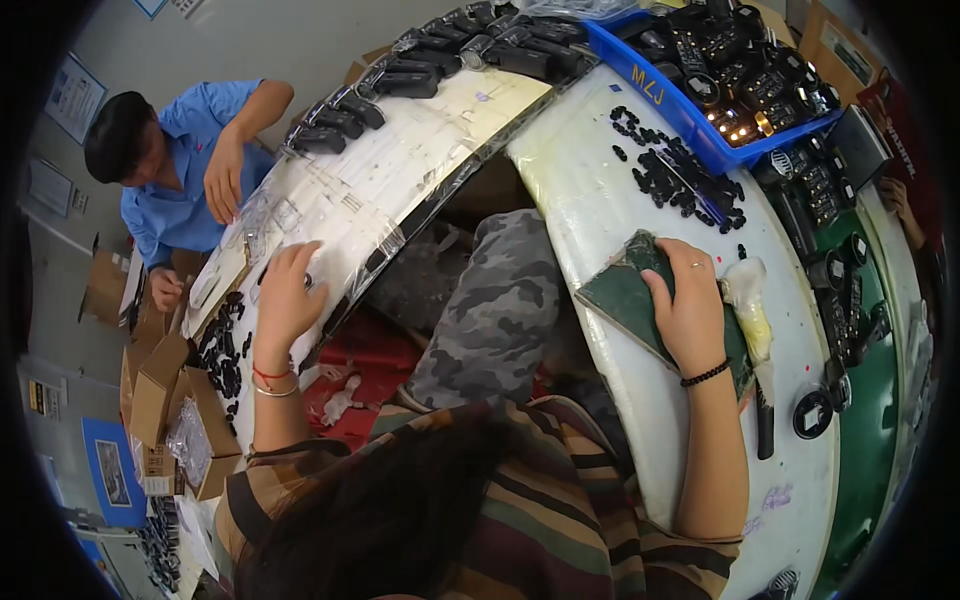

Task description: Assembling and cleaning electronic components at a production line workstation.

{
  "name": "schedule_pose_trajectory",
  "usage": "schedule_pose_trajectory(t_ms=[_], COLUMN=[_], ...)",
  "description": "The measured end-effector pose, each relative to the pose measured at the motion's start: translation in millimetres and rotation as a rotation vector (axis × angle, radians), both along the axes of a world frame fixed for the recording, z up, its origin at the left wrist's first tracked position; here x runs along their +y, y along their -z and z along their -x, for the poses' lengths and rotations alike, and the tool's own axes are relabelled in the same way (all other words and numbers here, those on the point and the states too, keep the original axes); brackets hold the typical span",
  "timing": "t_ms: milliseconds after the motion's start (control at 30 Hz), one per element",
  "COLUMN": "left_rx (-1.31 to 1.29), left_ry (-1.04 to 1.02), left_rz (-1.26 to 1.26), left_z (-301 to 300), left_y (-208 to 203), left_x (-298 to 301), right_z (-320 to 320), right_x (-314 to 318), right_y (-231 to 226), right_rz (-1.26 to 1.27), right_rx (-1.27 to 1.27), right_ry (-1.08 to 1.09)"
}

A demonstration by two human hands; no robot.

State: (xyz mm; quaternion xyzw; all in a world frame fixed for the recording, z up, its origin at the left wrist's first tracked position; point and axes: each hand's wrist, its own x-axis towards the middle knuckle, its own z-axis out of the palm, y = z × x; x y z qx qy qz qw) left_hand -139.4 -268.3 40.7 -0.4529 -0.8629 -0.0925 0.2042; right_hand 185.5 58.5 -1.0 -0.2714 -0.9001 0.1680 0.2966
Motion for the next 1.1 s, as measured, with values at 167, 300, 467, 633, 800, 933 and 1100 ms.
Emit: schedule_pose_trajectory(t_ms=[167, 300, 467, 633, 800, 933, 1100], left_rx=[-0.196, -0.464, -1.287, -1.195, -0.977, -0.911, -0.947], left_ry=[-0.252, 0.079, 0.926, 1.284, 1.318, 1.351, 1.363], left_rz=[0.121, -0.415, -0.447, -0.078, -0.013, -0.065, -0.027], left_z=[26.4, -9.5, -99.5, -150.5, -141.8, -148.0, -144.8], left_y=[2.9, -17.8, -12.4, 8.5, 33.4, 34.4, 38.0], left_x=[-25.5, 47.2, 172.0, 238.3, 259.9, 262.7, 265.8], right_z=[0.7, -1.4, -22.2, -34.6, -24.7, 6.4, 20.9], right_x=[0.1, 1.2, 8.5, 20.5, 56.0, 89.5, 111.5], right_y=[-1.7, -6.2, -23.8, -46.8, -51.1, -39.4, -35.4], right_rz=[-0.007, 0.003, 0.073, 0.129, 0.010, -0.112, -0.178], right_rx=[0.007, 0.000, 0.056, 0.137, -0.051, -0.317, -0.400], right_ry=[-0.005, -0.010, -0.014, 0.129, 0.116, 0.061, -0.073])
